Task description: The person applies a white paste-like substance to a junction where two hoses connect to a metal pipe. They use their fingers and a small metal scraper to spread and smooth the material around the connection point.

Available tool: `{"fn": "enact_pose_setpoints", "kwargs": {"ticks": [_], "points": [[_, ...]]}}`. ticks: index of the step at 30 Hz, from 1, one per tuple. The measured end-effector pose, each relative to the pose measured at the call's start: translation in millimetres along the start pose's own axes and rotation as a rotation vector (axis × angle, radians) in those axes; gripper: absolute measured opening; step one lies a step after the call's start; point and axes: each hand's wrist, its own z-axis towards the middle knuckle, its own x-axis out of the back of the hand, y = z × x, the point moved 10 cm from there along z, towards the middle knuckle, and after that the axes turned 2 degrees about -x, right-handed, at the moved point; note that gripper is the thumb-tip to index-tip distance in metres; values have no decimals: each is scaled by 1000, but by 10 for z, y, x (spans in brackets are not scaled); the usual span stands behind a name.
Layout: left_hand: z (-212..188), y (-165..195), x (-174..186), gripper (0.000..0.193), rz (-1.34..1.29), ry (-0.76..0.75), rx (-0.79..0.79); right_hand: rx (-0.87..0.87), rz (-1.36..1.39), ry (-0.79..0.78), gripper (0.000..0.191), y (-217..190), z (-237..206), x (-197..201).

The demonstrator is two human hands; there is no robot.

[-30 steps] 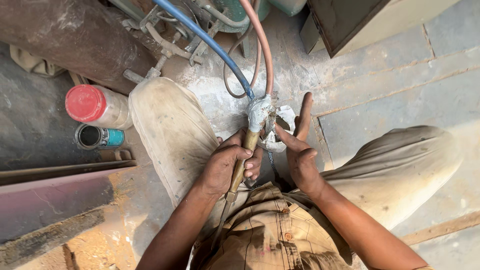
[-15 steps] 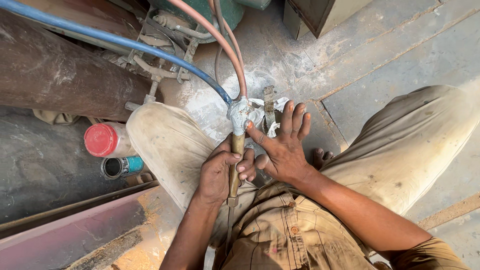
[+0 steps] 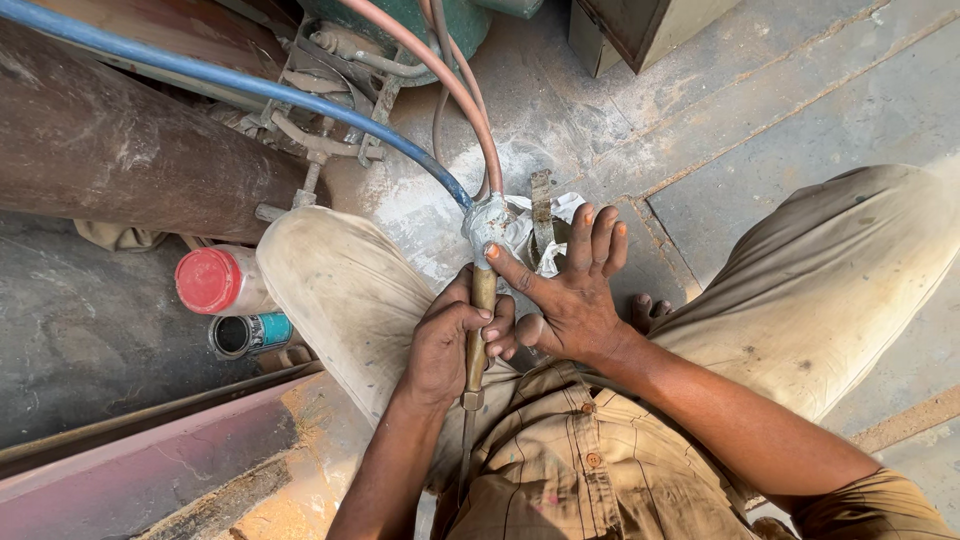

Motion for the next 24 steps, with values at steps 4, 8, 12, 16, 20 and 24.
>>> {"fn": "enact_pose_setpoints", "kwargs": {"ticks": [4, 8, 12, 16, 20, 24], "points": [[-18, -14, -35, 42, -18, -30, 18, 155, -116, 84, 90, 1, 50, 113], [0, 13, -82, 49, 9, -81, 10, 277, -209, 145, 83, 121, 71, 106], [-4, 51, -99, 57, -2, -94, 3, 284, -283, 88, 81, 282, 40, -18], [9, 46, -95, 56, 18, -99, 10, 163, -144, 47, 88, 374, -40, 14], [45, 22, 20, 50, 76, 5, 14, 219, -153, 141, 95, 202, -17, 180], [49, 15, 37, 41, 78, 55, 11, 316, -215, 155, 96, 63, 148, 293]]}}
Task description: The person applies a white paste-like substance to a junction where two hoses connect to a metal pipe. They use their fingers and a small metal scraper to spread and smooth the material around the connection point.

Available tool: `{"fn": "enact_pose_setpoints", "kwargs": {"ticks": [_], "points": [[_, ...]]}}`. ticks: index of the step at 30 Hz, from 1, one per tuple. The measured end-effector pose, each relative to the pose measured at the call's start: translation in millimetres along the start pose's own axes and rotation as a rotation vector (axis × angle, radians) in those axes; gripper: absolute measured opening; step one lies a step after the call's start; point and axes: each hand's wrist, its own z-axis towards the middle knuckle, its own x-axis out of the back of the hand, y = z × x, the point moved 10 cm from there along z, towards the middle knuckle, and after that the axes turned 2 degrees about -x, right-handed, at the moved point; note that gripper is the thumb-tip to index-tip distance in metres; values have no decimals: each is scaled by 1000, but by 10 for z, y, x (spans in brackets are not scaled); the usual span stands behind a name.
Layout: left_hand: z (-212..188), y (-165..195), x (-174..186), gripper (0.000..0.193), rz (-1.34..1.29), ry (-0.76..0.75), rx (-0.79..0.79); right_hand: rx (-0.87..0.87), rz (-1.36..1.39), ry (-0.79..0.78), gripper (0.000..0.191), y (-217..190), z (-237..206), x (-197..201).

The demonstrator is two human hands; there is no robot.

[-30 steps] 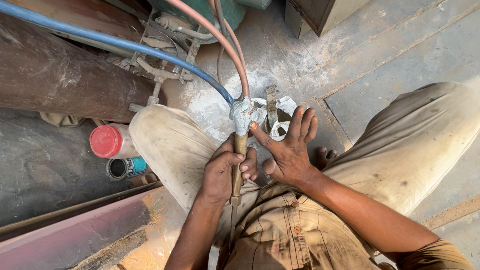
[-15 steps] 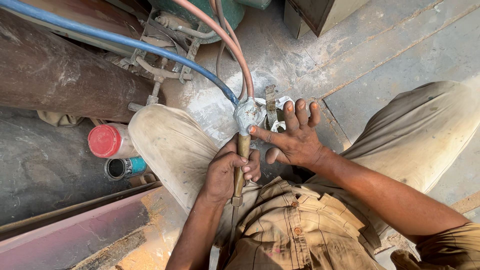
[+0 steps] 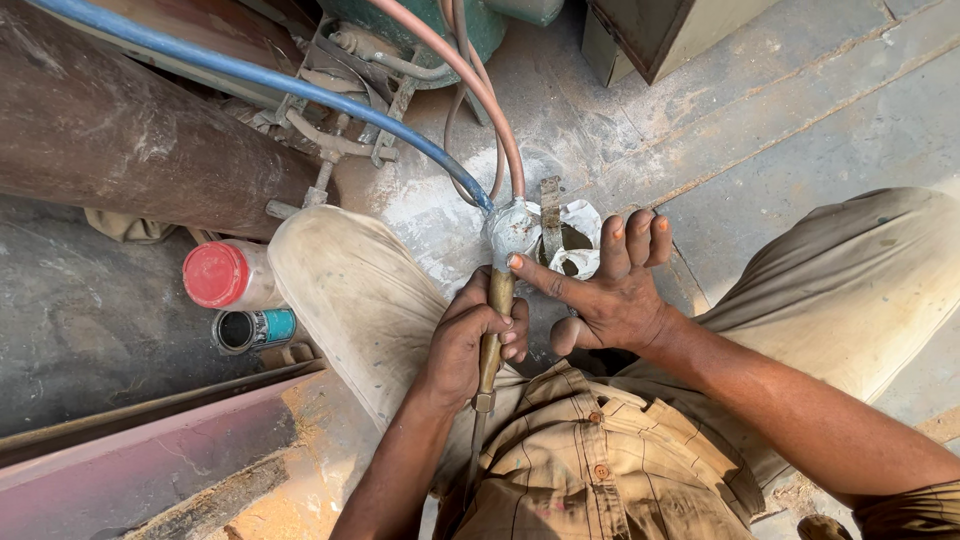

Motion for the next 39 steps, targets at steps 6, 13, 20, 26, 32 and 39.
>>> {"fn": "enact_pose_setpoints", "kwargs": {"ticks": [6, 13, 20, 26, 32, 39], "points": [[-5, 28, 4, 38, 54, 24, -5, 111, -165, -1, 85, 49, 221, -31], [16, -1, 63, 38, 47, 4, -35, 84, -158, -29, 86, 307, 219, -5], [25, -4, 64, 45, 51, -2, -15, 103, -87, -10, 91, 125, 335, 29], [26, 37, 23, 46, 68, -33, -36, 31, -78, -43, 90, 191, 347, -21], [23, 21, 29, 45, 50, -20, -21, -188, 98, -112, 85, 179, 183, -41], [49, 35, 77, 44, -29, -19, -53, -569, 602, -20, 77, 182, 124, 79]]}}
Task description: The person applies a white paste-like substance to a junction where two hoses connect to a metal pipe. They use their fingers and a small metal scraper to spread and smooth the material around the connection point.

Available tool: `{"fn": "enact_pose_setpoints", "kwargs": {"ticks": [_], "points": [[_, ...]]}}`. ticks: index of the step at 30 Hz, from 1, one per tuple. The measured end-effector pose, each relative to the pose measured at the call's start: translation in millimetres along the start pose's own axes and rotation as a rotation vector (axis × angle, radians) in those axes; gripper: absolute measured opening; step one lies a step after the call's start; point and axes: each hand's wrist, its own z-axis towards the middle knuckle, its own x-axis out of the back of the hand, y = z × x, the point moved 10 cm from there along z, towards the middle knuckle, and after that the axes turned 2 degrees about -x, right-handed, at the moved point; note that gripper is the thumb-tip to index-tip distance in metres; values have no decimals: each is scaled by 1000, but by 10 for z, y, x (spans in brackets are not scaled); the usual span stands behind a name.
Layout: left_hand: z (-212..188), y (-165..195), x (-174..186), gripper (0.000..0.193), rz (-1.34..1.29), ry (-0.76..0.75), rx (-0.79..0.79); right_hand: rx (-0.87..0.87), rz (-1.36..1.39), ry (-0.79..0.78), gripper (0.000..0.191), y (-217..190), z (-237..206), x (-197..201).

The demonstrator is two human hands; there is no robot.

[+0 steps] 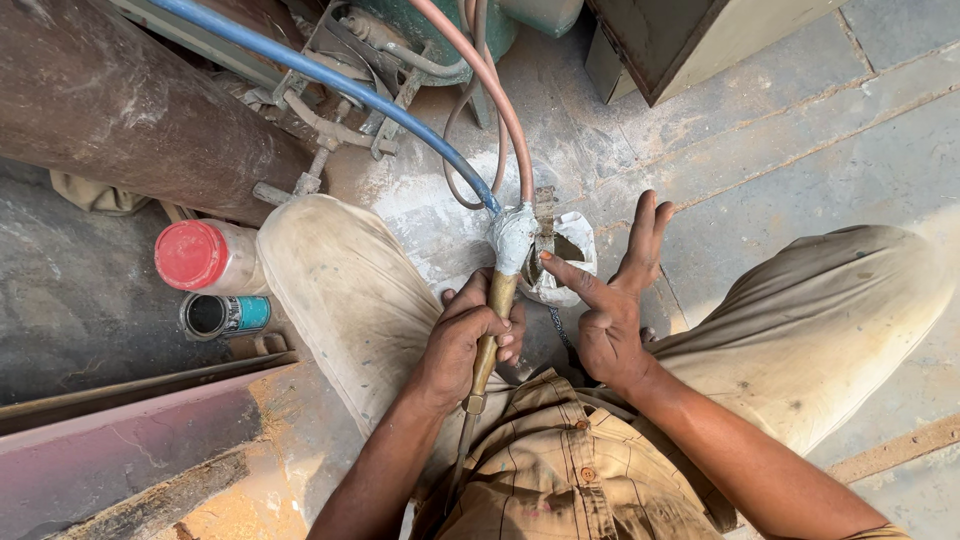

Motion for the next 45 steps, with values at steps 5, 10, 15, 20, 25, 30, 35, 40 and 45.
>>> {"fn": "enact_pose_setpoints", "kwargs": {"ticks": [5, 10, 15, 20, 25, 30, 35, 40, 45], "points": [[19, -20, -5, 42, 31, -8, 1, -92, 106, 14, 89, 21, 168, 35], [13, -27, -40, 46, 71, 5, 33, -73, 61, -91, 93, -67, 274, -35], [-2, -5, -39, 47, 107, 18, 23, -42, 43, -150, 91, -132, 254, -101], [4, -33, -7, 44, 54, 12, 20, -56, 103, -171, 93, -125, 190, -187], [3, -35, 36, 33, 16, 11, 15, -91, 193, -213, 97, -98, 69, -221], [-16, -35, 8, 47, -8, -21, 47, -126, 327, -92, 95, 13, 48, -110], [-41, 18, -169, 58, -144, -202, 51, -210, 1102, -142, 84, 70, 37, -211], [-85, -13, -334, 59, -205, -321, 61, -108, 783, -100, 84, 60, 49, -81], [-78, -9, -395, 61, -211, -335, 85, -24, 156, 30, 90, 80, 67, 264]]}}
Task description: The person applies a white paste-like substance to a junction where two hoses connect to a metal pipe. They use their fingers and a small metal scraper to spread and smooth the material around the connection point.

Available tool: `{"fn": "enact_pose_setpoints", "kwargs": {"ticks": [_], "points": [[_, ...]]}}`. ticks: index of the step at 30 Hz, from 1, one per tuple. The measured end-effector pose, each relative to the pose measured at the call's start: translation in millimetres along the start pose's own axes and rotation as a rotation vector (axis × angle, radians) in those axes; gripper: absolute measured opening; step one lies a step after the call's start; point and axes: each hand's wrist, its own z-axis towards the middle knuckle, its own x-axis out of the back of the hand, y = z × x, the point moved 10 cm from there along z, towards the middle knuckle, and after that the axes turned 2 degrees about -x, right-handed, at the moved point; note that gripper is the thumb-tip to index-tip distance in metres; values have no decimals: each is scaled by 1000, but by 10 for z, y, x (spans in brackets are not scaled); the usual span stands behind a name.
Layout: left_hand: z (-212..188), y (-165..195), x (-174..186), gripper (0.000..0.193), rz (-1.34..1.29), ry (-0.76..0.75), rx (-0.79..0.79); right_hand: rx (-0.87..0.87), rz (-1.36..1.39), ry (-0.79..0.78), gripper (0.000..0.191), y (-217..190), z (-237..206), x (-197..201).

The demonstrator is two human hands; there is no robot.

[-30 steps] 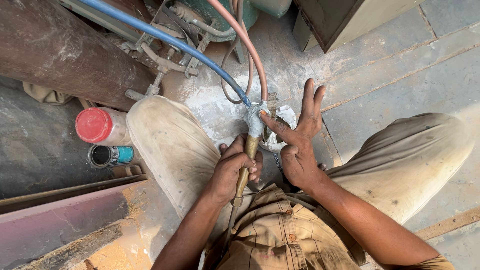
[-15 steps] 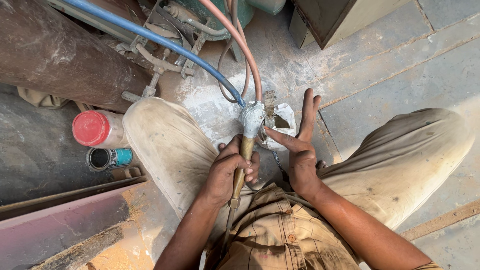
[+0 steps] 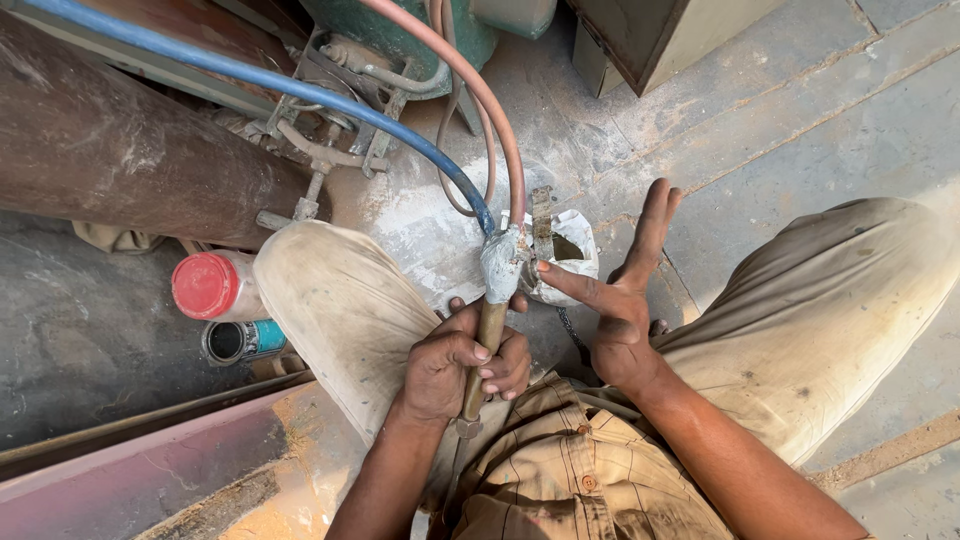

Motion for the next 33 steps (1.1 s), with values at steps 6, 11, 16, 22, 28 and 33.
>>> {"fn": "enact_pose_setpoints", "kwargs": {"ticks": [6, 11, 16, 22, 28, 33], "points": [[70, -54, -153, 64, -77, -87, 55, -78, 409, -20, 98, 80, 217, 196], [116, -86, -235, 65, -101, -117, 88, -27, 610, -102, 100, -59, 443, 175], [129, -79, -281, 64, -72, -109, 65, -118, 997, -255, 93, -118, 469, -1], [106, -38, -243, 66, -33, -46, 46, -51, 445, -233, 96, -46, 373, -38], [84, -10, -206, 67, -24, -29, 48, 187, -213, -167, 85, -12, 323, 168], [63, 15, -202, 67, 19, -50, 48, 578, -509, -115, 80, -191, 305, 340]]}}
